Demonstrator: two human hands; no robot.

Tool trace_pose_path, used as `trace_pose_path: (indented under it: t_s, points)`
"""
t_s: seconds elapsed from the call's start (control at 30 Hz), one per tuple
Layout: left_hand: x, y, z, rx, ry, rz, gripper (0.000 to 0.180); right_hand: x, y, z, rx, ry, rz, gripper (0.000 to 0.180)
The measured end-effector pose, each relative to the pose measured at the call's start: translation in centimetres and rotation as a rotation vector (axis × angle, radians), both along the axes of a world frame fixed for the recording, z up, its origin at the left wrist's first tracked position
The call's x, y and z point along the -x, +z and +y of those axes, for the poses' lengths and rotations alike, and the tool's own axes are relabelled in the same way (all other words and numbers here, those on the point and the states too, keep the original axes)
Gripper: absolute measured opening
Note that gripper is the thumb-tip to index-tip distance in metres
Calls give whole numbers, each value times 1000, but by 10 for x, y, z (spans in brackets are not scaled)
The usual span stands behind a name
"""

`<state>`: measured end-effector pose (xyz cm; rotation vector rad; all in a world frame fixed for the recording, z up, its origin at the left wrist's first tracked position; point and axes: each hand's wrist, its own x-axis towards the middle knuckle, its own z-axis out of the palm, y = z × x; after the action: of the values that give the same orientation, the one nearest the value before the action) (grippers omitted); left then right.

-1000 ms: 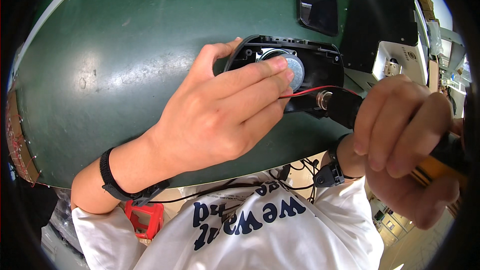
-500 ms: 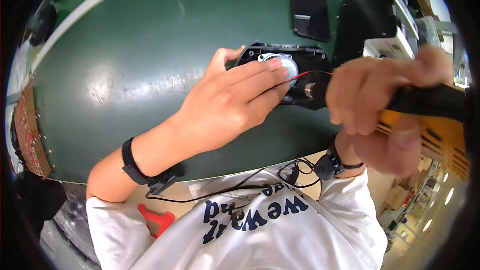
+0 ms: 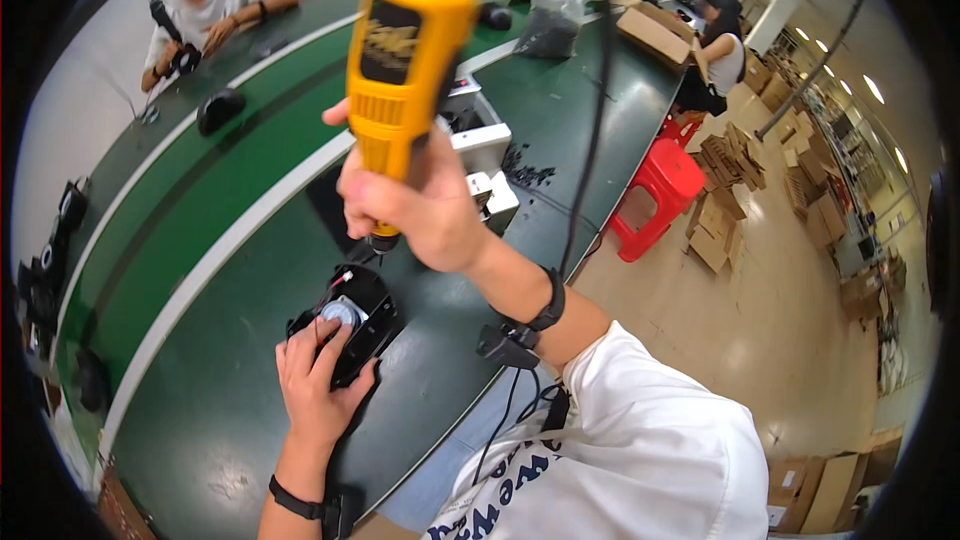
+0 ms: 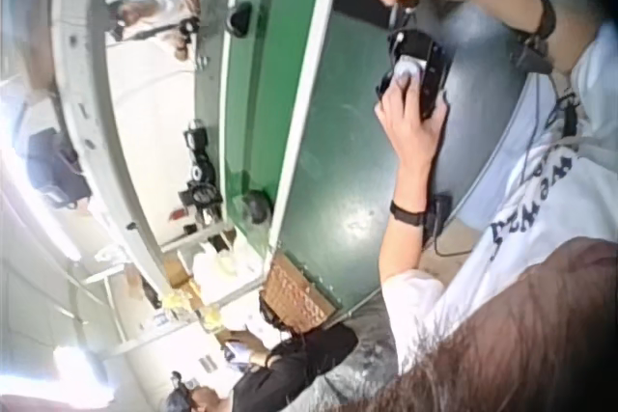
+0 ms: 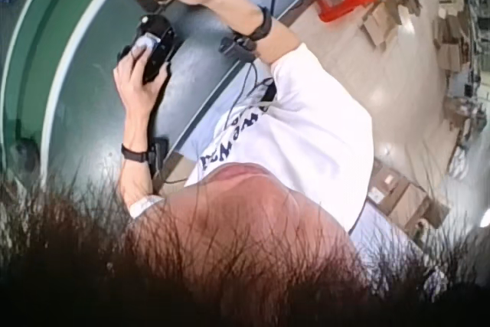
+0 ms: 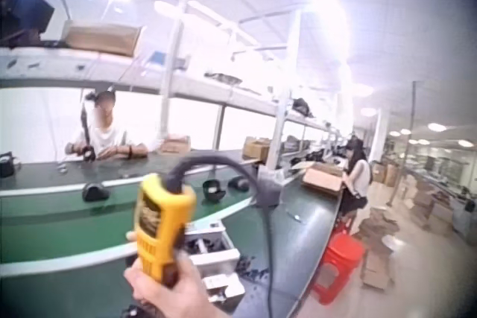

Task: Assemble a small electronic device using an electric screwdriver.

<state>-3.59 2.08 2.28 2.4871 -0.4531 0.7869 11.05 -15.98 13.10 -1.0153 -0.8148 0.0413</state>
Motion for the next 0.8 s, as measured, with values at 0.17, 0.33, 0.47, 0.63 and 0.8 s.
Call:
trace_pose_path:
  t_s: [0.17, 0.33, 0.47, 0.63, 0.8]
  points:
    - [-6, -7, -5, 50, 60, 5, 56, -21, -19, 7, 54, -223, -107, 44]
    - [2, -9, 3, 164, 165, -54, 52, -21, -66, 40, -6, -189, -24, 34]
    - [-5, -16, 19, 197, 213, -79, 51, -15, -91, 42, 114, -210, -98, 33]
    - [-25, -9, 36, 159, 292, -139, 49, -1, -93, 30, 141, -148, -74, 34]
    - [-47, -4, 105, 128, 459, -255, 51, 6, -102, 49, 198, -101, -146, 24]
